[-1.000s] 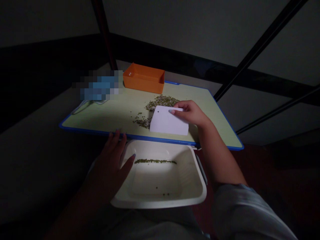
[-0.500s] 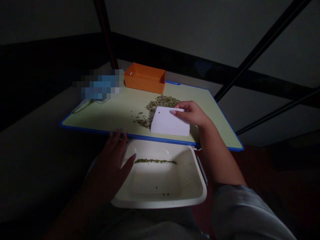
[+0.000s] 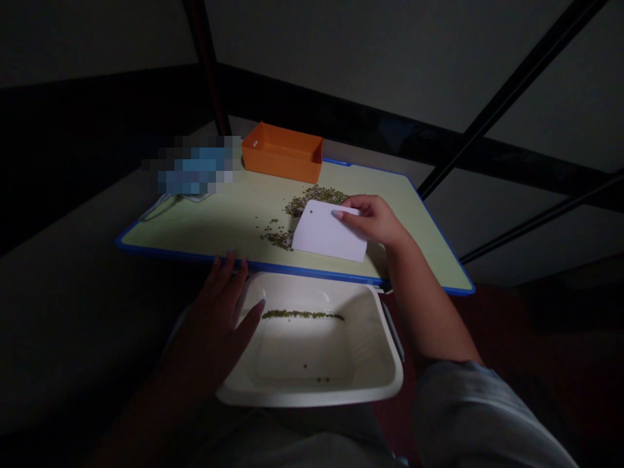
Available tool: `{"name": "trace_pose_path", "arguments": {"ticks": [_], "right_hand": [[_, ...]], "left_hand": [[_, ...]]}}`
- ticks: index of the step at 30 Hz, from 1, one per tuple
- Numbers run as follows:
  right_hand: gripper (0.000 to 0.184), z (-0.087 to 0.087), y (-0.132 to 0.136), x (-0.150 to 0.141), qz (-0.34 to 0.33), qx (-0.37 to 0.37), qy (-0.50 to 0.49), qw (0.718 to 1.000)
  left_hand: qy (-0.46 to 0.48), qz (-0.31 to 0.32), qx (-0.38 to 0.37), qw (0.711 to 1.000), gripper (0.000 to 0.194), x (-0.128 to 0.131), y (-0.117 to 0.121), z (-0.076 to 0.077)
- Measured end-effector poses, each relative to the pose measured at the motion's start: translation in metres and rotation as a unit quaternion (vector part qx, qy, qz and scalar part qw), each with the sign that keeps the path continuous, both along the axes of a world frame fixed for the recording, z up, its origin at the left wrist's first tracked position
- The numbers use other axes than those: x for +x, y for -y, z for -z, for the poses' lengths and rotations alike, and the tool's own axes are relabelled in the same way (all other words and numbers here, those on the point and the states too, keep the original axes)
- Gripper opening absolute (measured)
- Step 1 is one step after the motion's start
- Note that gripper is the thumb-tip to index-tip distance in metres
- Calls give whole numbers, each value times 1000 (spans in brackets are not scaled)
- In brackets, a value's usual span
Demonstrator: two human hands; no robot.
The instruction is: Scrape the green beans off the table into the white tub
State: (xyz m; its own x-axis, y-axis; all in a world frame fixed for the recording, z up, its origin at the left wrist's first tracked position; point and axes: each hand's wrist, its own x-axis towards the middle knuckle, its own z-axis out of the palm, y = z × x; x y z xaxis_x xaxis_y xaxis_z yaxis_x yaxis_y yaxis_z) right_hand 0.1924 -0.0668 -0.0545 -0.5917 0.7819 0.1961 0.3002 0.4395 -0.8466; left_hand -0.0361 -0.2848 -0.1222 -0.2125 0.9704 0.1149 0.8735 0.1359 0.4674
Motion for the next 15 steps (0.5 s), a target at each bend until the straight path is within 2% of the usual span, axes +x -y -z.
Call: {"name": "trace_pose_path", "arguments": {"ticks": [6, 15], "right_hand": [[45, 2, -1, -1, -12, 27, 4, 1000], [43, 3, -1, -3, -12, 19, 6, 1000]], "left_hand": [[9, 1, -17, 1000, 79, 0, 1, -2], [9, 2, -22, 1000, 80, 1, -1, -4]]}}
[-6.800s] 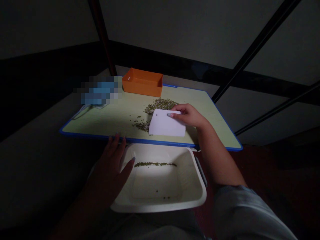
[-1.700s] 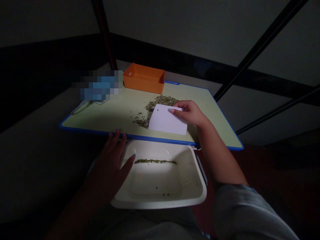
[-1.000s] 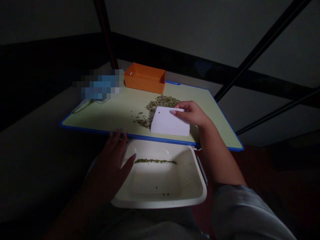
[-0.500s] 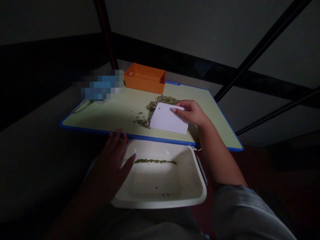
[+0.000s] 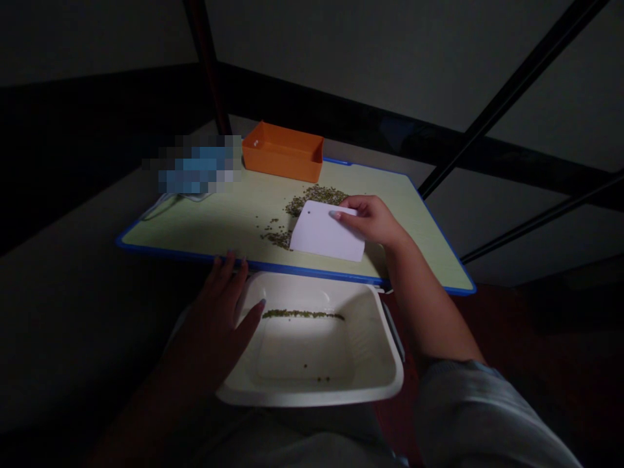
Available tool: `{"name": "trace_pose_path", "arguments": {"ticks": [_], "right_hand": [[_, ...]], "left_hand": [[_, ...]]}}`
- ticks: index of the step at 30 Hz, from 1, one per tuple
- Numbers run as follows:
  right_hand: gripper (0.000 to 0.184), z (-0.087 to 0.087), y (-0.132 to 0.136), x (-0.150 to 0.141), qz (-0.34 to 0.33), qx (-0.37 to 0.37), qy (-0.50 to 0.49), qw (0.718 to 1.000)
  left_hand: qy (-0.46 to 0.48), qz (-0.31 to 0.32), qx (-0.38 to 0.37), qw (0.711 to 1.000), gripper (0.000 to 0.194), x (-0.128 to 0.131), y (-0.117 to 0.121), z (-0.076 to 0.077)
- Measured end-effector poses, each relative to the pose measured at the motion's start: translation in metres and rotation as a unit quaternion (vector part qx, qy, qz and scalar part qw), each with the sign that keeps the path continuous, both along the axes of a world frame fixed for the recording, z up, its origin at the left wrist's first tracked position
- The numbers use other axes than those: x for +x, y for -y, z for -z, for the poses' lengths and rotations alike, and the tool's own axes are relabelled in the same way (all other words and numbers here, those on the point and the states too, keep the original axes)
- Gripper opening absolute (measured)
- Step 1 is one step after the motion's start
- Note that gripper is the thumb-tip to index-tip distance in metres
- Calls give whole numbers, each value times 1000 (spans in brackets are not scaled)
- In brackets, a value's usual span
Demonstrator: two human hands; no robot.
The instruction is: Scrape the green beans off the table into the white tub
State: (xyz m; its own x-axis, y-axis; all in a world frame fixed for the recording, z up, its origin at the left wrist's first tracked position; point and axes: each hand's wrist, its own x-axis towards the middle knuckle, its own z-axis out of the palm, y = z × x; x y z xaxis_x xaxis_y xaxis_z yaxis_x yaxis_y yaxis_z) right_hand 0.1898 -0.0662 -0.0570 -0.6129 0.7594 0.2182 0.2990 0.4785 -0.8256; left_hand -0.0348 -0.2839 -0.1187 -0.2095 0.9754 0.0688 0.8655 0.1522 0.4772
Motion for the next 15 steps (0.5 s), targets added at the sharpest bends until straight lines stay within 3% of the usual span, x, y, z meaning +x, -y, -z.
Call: {"name": "trace_pose_path", "arguments": {"ticks": [15], "right_hand": [[45, 1, -1, 0, -19, -4, 6, 1000]], "left_hand": [[-5, -4, 5, 1000, 82, 0, 1, 2]]}}
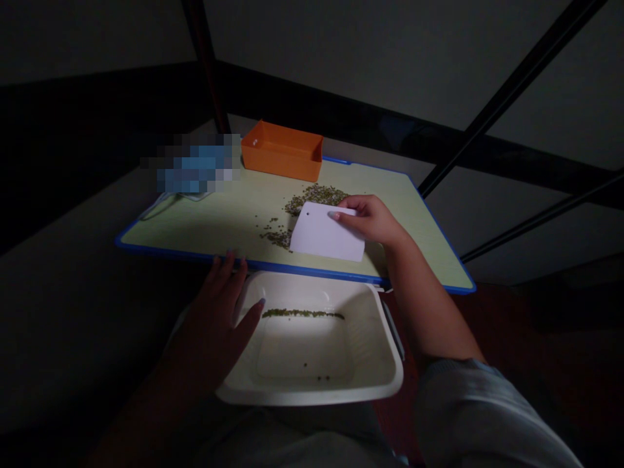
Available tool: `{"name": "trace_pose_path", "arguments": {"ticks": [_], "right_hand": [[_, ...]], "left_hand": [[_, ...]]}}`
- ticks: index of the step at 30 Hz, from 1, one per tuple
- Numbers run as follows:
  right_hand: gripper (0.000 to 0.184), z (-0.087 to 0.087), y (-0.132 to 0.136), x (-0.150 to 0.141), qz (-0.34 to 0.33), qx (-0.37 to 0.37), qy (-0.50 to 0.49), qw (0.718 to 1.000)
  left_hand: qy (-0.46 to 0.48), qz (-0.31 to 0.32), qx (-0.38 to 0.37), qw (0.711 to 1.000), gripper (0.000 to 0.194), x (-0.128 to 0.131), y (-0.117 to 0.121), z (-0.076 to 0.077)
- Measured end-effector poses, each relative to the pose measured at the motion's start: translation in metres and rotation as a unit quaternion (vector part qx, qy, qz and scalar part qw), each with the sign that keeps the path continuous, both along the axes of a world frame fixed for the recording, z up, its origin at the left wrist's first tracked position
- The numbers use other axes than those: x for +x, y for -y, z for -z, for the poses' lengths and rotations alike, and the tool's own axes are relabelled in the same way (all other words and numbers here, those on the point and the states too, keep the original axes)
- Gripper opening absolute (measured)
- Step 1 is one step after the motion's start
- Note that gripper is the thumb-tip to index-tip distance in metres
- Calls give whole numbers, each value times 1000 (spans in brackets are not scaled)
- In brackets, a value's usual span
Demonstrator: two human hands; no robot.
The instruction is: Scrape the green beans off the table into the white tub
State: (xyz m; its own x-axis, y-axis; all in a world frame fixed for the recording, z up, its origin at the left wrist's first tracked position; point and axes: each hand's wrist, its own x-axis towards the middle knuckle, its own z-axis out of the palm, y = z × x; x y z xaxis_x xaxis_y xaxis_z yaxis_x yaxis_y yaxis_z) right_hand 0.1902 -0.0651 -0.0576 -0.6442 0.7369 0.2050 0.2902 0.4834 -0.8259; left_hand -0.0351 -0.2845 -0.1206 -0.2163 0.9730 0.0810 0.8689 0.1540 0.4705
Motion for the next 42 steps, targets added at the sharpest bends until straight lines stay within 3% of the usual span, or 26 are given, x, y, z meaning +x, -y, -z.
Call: {"name": "trace_pose_path", "arguments": {"ticks": [26, 42], "right_hand": [[47, 2, 4, -4, -27, -22, -11, 999], [44, 4, 4, -6, -69, -34, -14, 997]], "left_hand": [[-11, 24, 32, 999, 68, -5, 4, 5], [-9, 17, 23, 1000, 72, -3, 2, 3]]}}
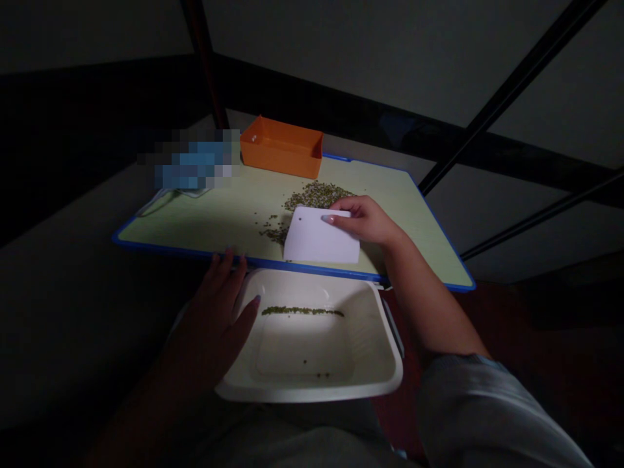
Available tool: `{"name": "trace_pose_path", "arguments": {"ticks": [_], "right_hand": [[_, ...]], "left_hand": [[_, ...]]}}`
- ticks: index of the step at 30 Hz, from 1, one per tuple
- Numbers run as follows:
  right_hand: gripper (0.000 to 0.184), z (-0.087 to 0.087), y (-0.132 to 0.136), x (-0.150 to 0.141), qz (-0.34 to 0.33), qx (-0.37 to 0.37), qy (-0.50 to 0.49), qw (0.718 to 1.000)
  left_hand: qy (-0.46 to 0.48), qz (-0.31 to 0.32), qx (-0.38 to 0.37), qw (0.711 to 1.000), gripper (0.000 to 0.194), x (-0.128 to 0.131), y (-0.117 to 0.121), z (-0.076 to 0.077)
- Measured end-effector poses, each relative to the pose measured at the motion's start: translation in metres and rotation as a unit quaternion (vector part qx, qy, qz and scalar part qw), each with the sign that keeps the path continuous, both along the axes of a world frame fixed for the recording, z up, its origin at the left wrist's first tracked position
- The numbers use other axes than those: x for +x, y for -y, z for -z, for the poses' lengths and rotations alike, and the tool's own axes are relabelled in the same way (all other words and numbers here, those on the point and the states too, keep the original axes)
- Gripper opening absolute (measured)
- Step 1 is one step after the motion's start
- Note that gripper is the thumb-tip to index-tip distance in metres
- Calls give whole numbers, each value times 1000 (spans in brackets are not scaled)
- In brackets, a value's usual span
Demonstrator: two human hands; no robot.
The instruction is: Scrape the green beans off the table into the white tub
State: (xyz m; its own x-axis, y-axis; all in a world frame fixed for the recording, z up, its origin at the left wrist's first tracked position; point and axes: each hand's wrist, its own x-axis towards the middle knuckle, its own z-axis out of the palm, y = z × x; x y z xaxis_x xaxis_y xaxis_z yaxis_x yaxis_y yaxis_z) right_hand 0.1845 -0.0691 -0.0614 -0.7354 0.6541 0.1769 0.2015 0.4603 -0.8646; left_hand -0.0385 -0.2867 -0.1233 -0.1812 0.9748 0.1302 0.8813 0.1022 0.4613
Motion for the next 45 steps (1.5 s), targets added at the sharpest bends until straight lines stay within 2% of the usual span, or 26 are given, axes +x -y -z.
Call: {"name": "trace_pose_path", "arguments": {"ticks": [2, 5, 9, 15, 22, 26, 32, 39, 45], "right_hand": [[46, -2, 1, 1, 3, -18, -2, 1000], [47, -6, 3, 4, 47, -26, -26, 998], [48, -10, 1, 8, 112, 3, -54, 992], [45, -13, -3, 15, 156, 37, -58, 985], [43, -11, -5, 16, 122, 3, -25, 992], [41, -8, -8, 14, 118, 19, -24, 993], [39, -11, -8, 16, 150, 33, -23, 988], [39, -6, -7, 11, 128, 45, -20, 991], [43, -1, -3, -2, 111, 61, -38, 991]], "left_hand": [[1, 0, -1, 1000, 72, 0, 0, 0], [2, -1, -5, 1000, 72, 0, 0, -1], [6, 0, -6, 1000, 71, 0, -1, -2], [8, -3, -5, 1000, 73, 0, 0, 0], [23, -15, 20, 999, 71, -1, -2, 3], [28, -12, 22, 999, 71, -3, -1, 4], [10, -8, 24, 1000, 70, -4, -1, 7], [12, -17, -3, 1000, 77, -1, -2, 1], [17, -13, 10, 1000, 73, -2, -1, 3]]}}
